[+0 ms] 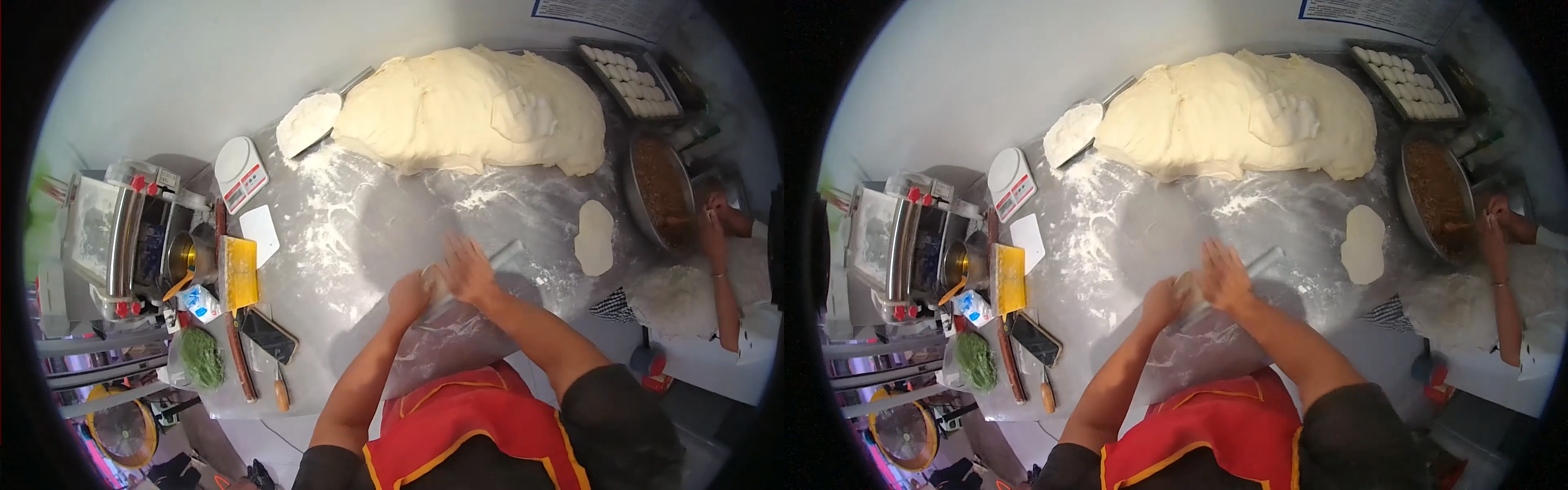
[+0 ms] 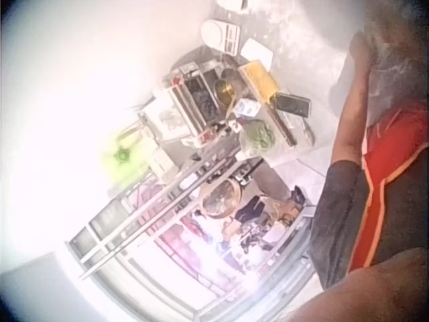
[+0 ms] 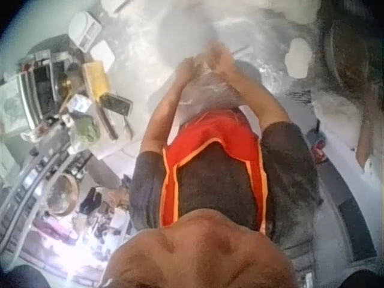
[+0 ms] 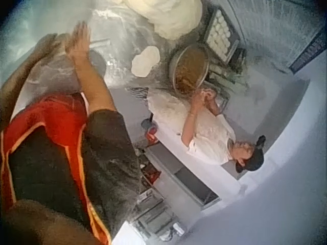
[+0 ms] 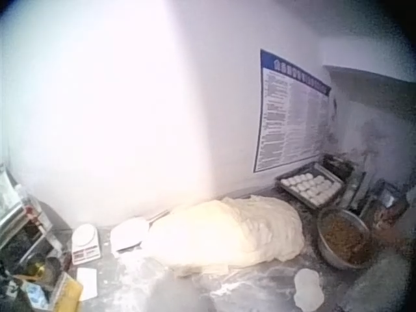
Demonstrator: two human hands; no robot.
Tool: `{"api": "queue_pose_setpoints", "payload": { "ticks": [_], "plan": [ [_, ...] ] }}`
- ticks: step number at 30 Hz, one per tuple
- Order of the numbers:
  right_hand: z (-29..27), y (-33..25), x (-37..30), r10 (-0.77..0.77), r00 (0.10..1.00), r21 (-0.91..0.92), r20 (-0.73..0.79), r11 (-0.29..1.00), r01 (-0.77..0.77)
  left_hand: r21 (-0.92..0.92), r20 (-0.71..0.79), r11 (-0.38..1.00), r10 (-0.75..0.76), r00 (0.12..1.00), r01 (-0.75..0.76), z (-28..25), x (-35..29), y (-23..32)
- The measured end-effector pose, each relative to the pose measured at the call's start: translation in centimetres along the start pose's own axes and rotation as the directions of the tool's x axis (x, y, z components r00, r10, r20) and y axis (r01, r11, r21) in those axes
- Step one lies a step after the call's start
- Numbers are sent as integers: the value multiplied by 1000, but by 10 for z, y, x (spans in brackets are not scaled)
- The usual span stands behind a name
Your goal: The recorder uses a rolling pin to flatten small portions of dough into wrappers, then portions out larger sections of dough using a scraper.
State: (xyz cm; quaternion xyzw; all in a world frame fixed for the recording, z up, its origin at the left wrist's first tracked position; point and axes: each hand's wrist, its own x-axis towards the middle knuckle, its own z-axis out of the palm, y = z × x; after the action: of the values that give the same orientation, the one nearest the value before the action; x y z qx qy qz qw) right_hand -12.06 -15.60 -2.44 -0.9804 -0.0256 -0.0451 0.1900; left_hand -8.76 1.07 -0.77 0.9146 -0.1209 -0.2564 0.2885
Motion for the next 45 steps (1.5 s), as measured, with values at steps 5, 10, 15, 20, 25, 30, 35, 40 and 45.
{"api": "queue_pose_setpoints", "payload": {
  "ticks": [5, 10, 15, 20, 25, 30, 35, 40, 45],
  "plan": [
    [-10, -7, 27, -233, 959, -200, 161, 944, 263, 60, -30, 995, 76, 997, -74, -9, 14, 10],
    [-29, 19, -96, -200, 976, -1, 85, 980, 201, -88, -152, 987, -143, 978, 131, -4, -20, -25],
    [-7, -2, 1, -118, 990, -107, -71, 988, 111, -2, -24, 999, 52, 998, -52, -3, -7, -4],
    [3, -12, 30, -141, 990, -95, -23, 986, 138, 107, 3, 993, 52, 999, -52, -14, 2, 17],
    [-25, 15, -93, -227, 969, 35, 102, 974, 224, -225, -188, 965, -176, 966, 132, -4, -28, -37],
    [-3, 0, -5, -122, 992, -140, -22, 983, 117, -104, -30, 993, 55, 998, -58, -9, -12, -9],
    [7, 1, 40, -348, 937, -311, 22, 889, 337, -2, -2, 999, 46, 999, -46, -6, 19, 8],
    [-41, 1, -82, -111, 928, -4, 356, 993, 121, -167, -263, 986, -69, 962, 25, 6, -27, -54],
    [5, 2, -11, -189, 981, -96, -51, 978, 183, -13, -54, 998, 55, 997, -56, -12, -24, -22]
  ]
}}
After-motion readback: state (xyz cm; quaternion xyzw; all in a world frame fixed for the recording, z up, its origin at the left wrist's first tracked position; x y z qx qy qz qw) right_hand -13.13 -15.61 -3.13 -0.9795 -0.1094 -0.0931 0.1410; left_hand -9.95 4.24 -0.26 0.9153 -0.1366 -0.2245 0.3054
